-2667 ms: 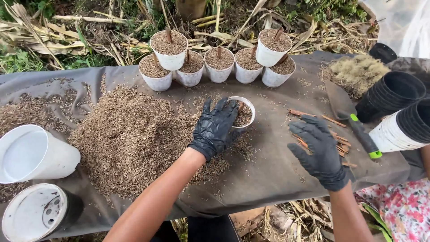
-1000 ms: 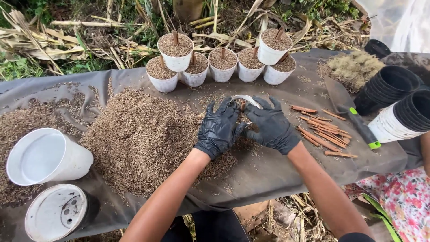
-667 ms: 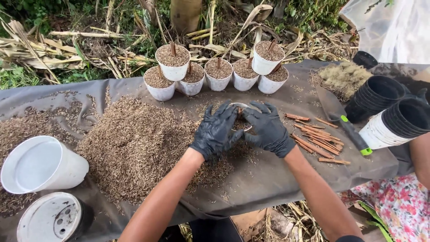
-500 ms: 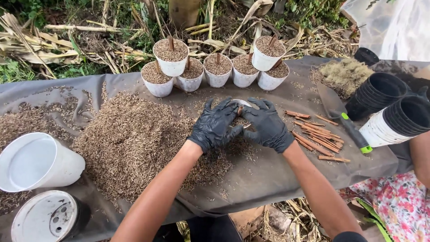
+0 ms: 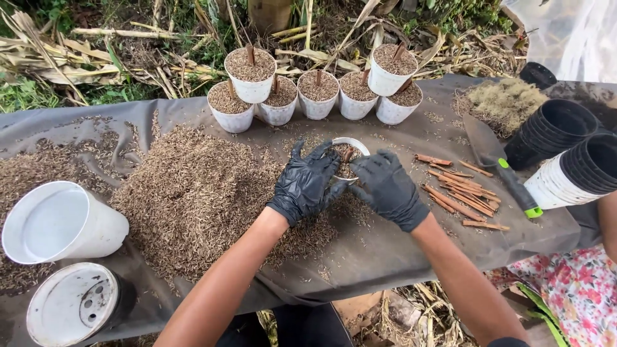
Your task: Planting wooden cuttings into small white pots filled with soil substrate at a potting station.
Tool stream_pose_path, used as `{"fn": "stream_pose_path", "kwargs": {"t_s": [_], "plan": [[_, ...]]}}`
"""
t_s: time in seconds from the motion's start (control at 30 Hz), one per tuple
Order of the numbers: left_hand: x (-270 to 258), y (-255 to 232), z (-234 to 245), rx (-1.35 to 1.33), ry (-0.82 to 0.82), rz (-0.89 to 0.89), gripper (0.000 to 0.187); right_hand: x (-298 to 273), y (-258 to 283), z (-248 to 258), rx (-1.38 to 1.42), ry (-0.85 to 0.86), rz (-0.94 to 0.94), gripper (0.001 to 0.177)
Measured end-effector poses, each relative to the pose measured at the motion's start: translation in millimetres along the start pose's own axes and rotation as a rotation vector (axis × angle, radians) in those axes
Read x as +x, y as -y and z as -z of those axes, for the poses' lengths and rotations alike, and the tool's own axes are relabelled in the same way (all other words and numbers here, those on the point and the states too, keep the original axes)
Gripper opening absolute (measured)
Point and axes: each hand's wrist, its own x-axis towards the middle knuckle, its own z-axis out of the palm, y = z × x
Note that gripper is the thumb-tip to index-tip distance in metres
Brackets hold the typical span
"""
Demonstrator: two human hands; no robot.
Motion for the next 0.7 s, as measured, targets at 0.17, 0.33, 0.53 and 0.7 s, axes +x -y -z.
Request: {"fn": "stream_pose_path", "kwargs": {"t_s": [0.17,0.33,0.53,0.7], "plan": [[-0.4,-0.5,-6.9,-0.020,0.017,-0.008,0.068,-3.1,-0.4,3.9,-0.070,-0.070,0.044,0.045],[-2.3,-26.9,5.8,-0.175,0.030,0.024,0.070,-9.7,15.1,-0.5,-0.067,-0.211,0.081,0.034],[3.0,-33.4,17.2,-0.107,0.087,0.071,0.075,-2.4,16.2,-24.2,-0.114,-0.283,0.039,0.012],[7.7,-43.1,38.9,-0.082,0.170,0.120,0.083,-5.1,8.1,-41.7,-0.065,-0.323,0.059,0.013]]}}
